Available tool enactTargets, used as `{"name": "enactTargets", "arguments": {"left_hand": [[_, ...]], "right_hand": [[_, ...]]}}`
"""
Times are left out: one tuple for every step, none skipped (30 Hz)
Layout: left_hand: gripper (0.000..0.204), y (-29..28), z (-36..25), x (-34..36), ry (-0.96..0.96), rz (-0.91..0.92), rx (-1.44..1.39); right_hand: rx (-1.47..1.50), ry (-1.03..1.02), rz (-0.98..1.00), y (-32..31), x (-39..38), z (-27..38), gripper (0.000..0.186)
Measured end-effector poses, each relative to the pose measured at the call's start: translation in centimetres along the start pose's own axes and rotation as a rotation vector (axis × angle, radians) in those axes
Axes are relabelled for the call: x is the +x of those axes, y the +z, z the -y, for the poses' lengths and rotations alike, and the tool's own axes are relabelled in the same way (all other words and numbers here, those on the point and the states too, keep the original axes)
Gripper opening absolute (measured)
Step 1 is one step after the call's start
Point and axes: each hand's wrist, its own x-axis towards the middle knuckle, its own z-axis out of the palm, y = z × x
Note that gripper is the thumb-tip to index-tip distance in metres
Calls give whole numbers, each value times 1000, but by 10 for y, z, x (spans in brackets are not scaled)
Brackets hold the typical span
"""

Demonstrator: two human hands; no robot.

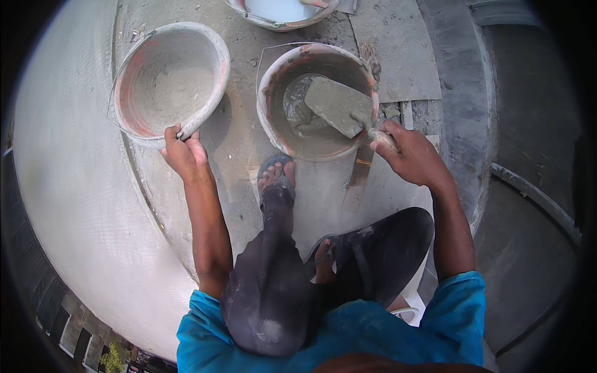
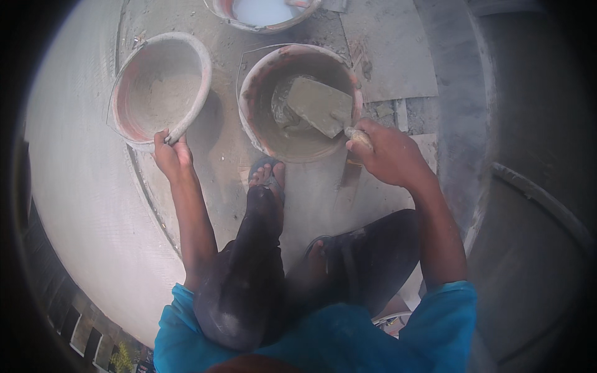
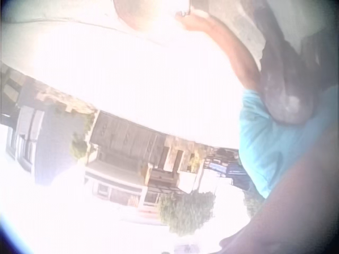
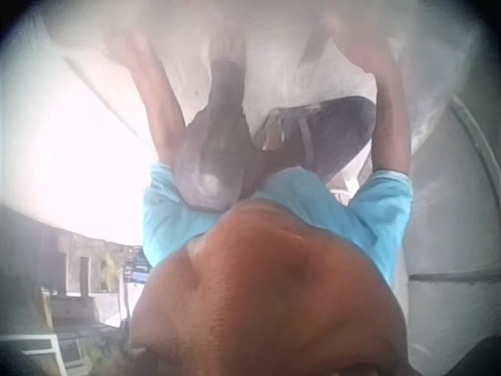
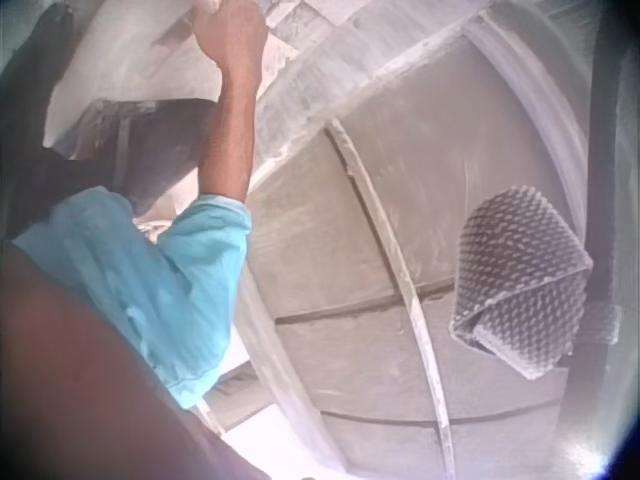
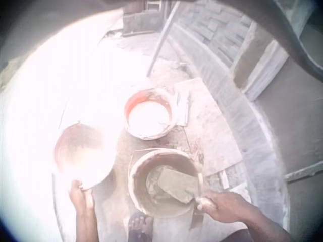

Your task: The person scoops cement from a bucket with a trowel and applies it to a ceiling joint, smoothing the surface. They then mix more cement in a bucket and use a straightedge to level the applied material.

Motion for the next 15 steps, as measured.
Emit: {"name": "enactTargets", "arguments": {"left_hand": [[62, -10, 8, 12, -26, -48, -38], [62, -15, 16, 21, -51, -94, -75], [62, -18, 23, 24, -57, -97, -89], [63, -22, 29, 27, -63, -101, -102], [63, -22, 30, 27, -70, -107, -111], [66, -21, 31, 27, -75, -67, -113], [69, -21, 33, 26, -79, -29, -116], [74, -21, 34, 17, -81, 1, -114], [79, -19, 35, 5, -89, 30, -112], [84, -5, 36, -15, -206, -7, -81], [91, 13, 39, -34, -322, -38, -54], [91, 26, 41, -39, -391, 138, 90], [92, 38, 46, -40, -467, 318, 240], [94, 61, 50, -36, -319, 457, 416], [97, 89, 56, -24, -169, 590, 584]], "right_hand": [[-65, 10, 14, 4, 13, 2, 39], [-128, 18, 28, 7, 25, 4, 38], [-194, 30, 49, 8, 34, 9, 38], [-272, 41, 79, 4, 40, 15, 36], [-348, 55, 114, 0, 44, 21, 34], [-426, 69, 150, -4, 50, 27, 32], [-392, -6, 0, -10, 60, 31, 29], [-358, -84, -141, -16, 75, 36, 27], [-303, -164, -314, -23, 94, 47, 25], [-240, -242, -495, -32, 121, 61, 23], [-275, -359, -683, -37, 156, 71, 23], [-403, -404, -822, -41, 197, 79, 24], [-532, -435, -959, -44, 235, 82, 25], [-592, -406, -1073, -45, 276, 79, 22], [-658, -379, -1183, -43, 305, 76, 21]]}}
